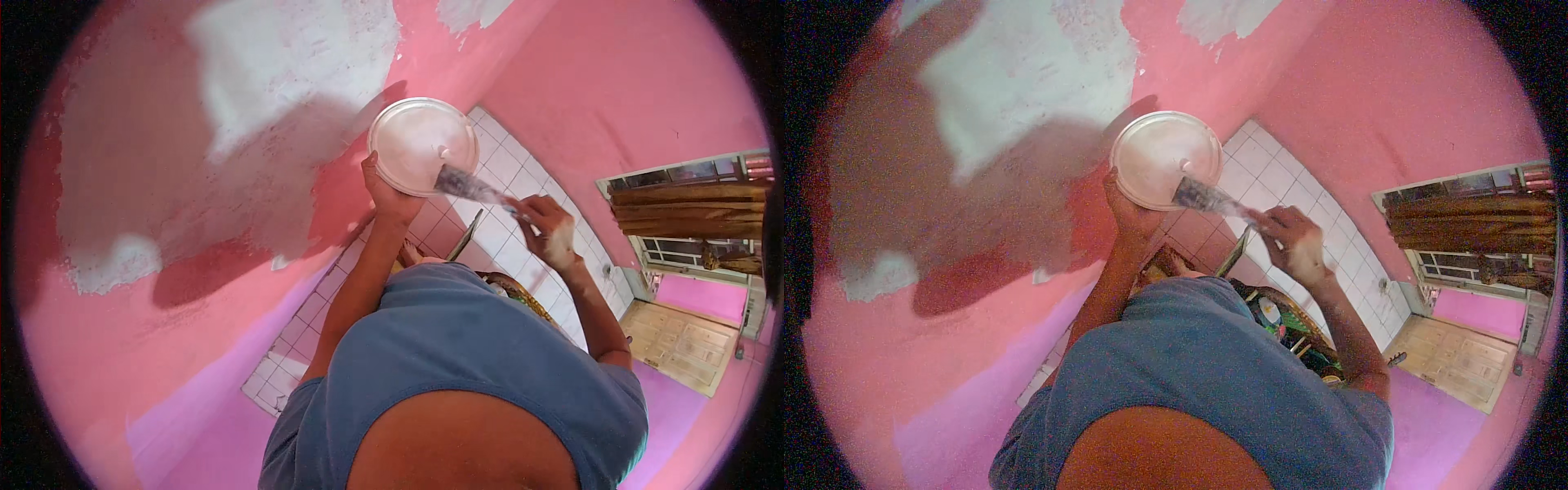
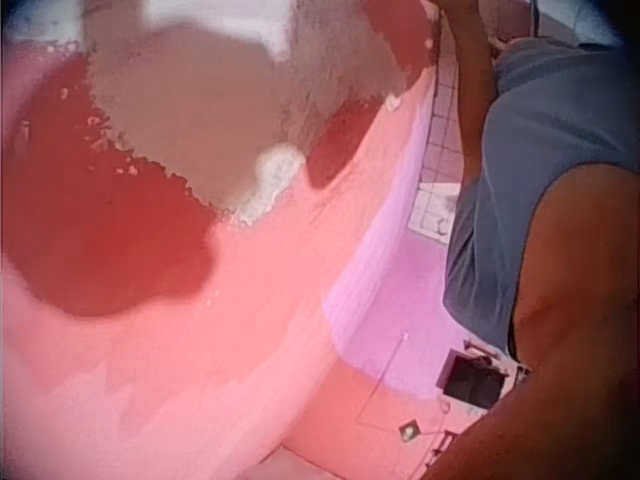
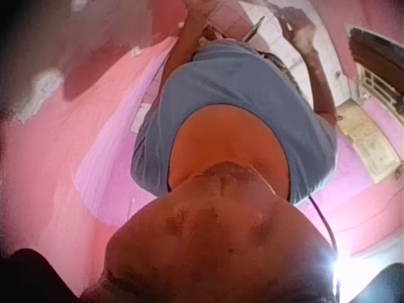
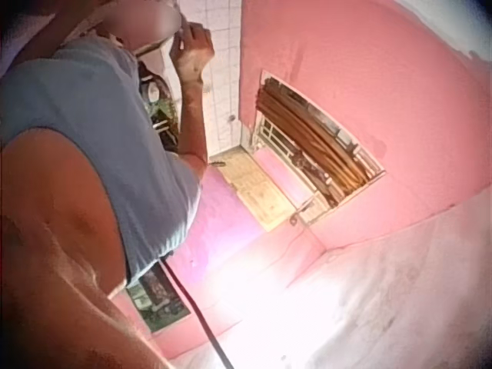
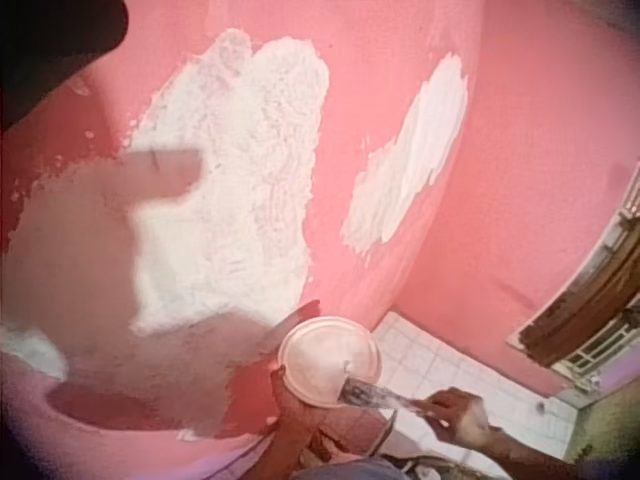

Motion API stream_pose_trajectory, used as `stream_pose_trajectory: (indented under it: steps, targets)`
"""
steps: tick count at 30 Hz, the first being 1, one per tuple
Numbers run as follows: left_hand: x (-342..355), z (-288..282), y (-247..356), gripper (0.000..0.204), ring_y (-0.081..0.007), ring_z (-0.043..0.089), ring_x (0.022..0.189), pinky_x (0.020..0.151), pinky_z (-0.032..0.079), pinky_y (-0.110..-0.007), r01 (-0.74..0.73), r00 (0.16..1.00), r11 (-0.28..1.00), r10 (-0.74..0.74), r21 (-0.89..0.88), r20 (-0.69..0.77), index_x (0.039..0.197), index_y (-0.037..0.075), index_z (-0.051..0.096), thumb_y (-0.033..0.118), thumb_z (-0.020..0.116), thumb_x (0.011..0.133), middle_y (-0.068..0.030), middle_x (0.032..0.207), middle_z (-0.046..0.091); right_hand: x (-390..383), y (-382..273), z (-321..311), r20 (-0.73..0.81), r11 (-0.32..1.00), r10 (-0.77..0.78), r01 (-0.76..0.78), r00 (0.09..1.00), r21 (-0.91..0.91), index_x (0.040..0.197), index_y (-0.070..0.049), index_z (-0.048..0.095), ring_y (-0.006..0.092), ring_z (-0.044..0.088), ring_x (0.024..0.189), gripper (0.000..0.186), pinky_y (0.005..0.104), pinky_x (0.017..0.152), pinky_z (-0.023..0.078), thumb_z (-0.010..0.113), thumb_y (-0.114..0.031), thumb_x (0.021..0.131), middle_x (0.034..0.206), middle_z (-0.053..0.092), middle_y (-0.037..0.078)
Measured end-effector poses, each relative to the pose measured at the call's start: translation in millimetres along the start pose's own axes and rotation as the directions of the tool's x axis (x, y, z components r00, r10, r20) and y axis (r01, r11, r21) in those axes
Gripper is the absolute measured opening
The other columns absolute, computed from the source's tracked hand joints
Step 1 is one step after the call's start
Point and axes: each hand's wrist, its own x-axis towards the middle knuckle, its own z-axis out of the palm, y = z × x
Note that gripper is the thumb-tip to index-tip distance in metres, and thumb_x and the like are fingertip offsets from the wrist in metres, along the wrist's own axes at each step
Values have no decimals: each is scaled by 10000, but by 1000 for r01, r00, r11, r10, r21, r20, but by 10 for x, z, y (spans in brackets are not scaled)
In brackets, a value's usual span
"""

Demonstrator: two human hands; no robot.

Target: The person uses a putty knife to apply white plaster to a pink wall, scraping it across the surface from a container held in the other hand.

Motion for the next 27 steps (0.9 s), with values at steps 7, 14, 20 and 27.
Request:
stream_pose_trajectory:
  steps: [7,14,20,27]
  targets:
    - [-36,-23,42,688,-301,413,1208,1003,340,-507,120,989,986,-129,-117,-69,1325,113,379,458,508,744,-105,1315,429,-329,168,-260,152,999,42,-37,987,-38,1066,-123,636,205,549,625,330,318,540,466,657,-85,739,717,583,54]
    - [8,20,28,687,-301,404,1218,1009,335,-507,114,990,986,-123,-124,-67,1326,115,378,463,509,749,-105,1322,423,-170,147,-142,417,274,486,-587,768,762,1137,-63,586,55,386,500,272,202,444,306,483,-222,942,668,516,-12]
    - [-112,220,-12,511,-228,456,1141,967,400,-410,35,982,979,3,-201,188,1214,50,435,202,651,777,-112,1219,465,-181,111,163,277,396,533,-525,800,754,1136,-60,584,67,443,575,260,228,483,367,509,-188,922,709,535,-26]
    - [3,87,-23,610,-270,426,1174,980,366,-455,78,997,992,-77,-103,12,1270,92,415,351,594,747,-110,1275,441,-270,234,99,-64,988,143,-146,988,-43,1074,-157,634,222,579,705,372,330,586,484,651,-23,727,798,607,50]
